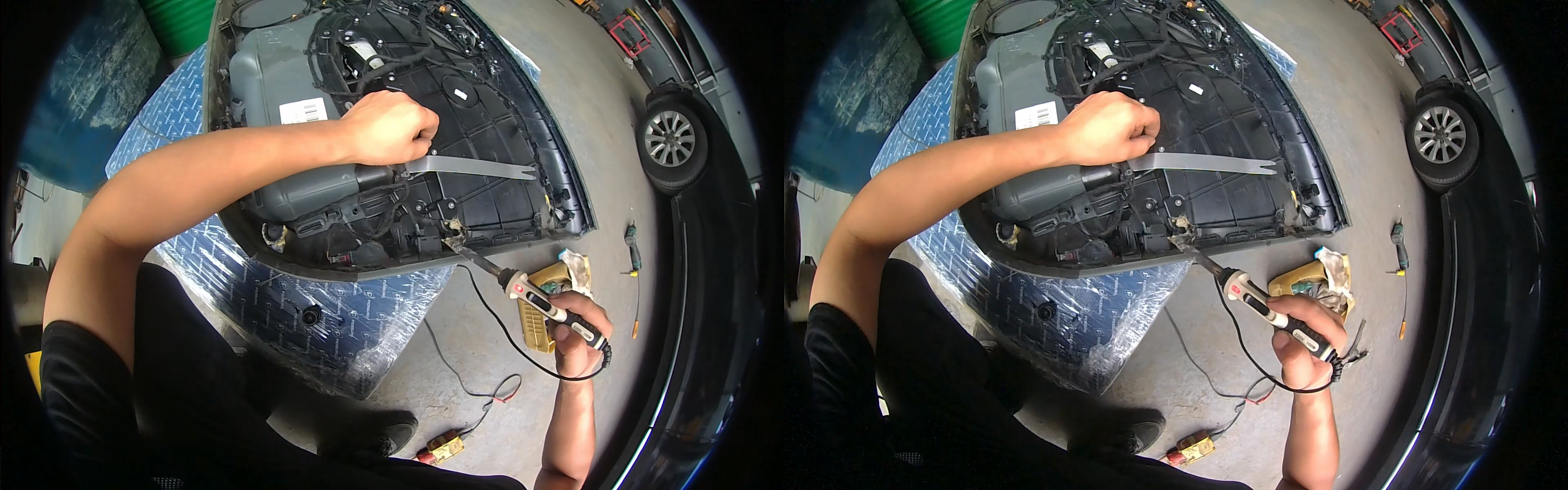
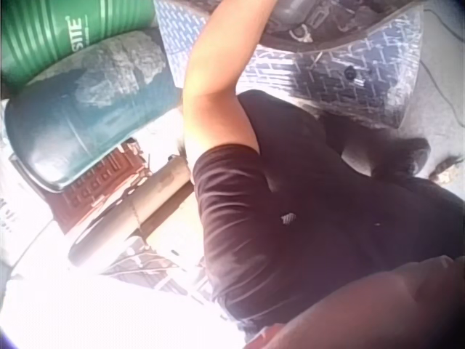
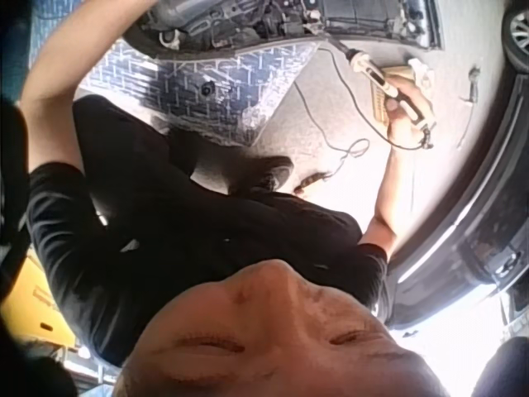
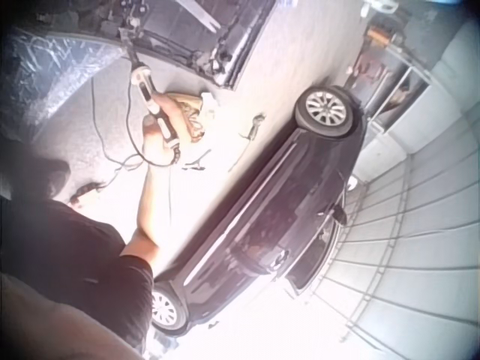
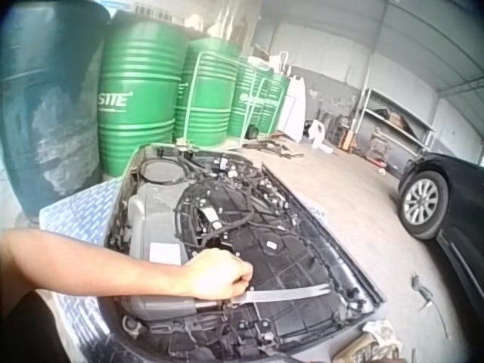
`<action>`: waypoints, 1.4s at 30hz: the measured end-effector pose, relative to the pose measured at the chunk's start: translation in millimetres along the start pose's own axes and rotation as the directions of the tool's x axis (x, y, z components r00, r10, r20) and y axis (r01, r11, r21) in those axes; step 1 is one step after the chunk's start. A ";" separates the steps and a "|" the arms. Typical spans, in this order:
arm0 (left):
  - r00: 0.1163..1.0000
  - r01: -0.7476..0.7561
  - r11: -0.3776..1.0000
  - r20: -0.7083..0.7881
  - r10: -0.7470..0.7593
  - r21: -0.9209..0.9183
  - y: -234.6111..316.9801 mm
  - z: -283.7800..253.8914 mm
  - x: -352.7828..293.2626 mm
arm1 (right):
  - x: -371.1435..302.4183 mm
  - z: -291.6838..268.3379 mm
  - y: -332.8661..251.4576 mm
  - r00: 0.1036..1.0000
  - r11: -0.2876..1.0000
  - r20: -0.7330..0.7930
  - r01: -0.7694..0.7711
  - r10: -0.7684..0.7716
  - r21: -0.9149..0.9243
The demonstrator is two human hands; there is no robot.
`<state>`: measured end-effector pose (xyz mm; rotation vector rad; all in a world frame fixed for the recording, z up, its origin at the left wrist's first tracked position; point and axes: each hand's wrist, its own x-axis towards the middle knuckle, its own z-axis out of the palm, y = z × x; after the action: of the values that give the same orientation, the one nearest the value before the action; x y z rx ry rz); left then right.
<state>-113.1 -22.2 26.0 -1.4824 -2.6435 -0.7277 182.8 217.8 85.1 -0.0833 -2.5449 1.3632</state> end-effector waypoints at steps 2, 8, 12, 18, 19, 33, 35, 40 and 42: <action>1.000 0.005 1.000 -0.001 -0.005 -0.007 1.1 -1.1 -0.8 | 0.4 1.4 1.7 1.000 1.000 0.002 -0.006 0.006 0.010; 1.000 -0.002 1.000 -0.009 0.001 -0.016 1.9 -1.8 -2.8 | 0.5 2.7 3.5 1.000 1.000 -0.008 -0.013 0.013 0.016; 1.000 -0.012 1.000 -0.017 0.012 -0.010 0.6 2.1 -0.6 | 0.3 4.1 4.1 0.999 1.000 -0.026 -0.022 0.023 0.016; 1.000 -0.008 1.000 -0.011 0.008 -0.012 0.6 1.7 -1.3 | 1.0 4.4 1.4 0.999 0.999 -0.021 -0.034 0.035 0.014; 1.000 -0.005 1.000 -0.010 0.005 -0.010 0.6 1.5 -1.4 | 1.1 4.5 1.0 0.999 0.999 -0.020 -0.036 0.036 0.015; 1.000 -0.014 1.000 -0.015 0.014 -0.015 1.7 0.2 -2.5 | -0.5 2.0 5.2 0.998 0.998 -0.034 -0.058 0.058 0.004; 1.000 -0.013 1.000 -0.014 0.013 -0.015 2.0 0.5 -2.1 | -0.8 1.8 6.1 0.997 0.998 -0.036 -0.061 0.061 0.006; 1.000 -0.015 1.000 -0.010 0.015 -0.015 2.4 0.4 -1.8 | -0.9 2.6 5.5 0.997 0.998 -0.047 -0.063 0.064 0.014; 1.000 -0.015 1.000 -0.011 0.014 -0.018 2.6 0.0 -2.1 | -0.4 3.3 3.3 0.997 0.998 -0.048 -0.060 0.061 0.017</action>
<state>-109.8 -22.8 26.5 -1.4960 -2.6225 -0.7580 182.1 216.9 80.6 -0.1890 -2.5112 1.3851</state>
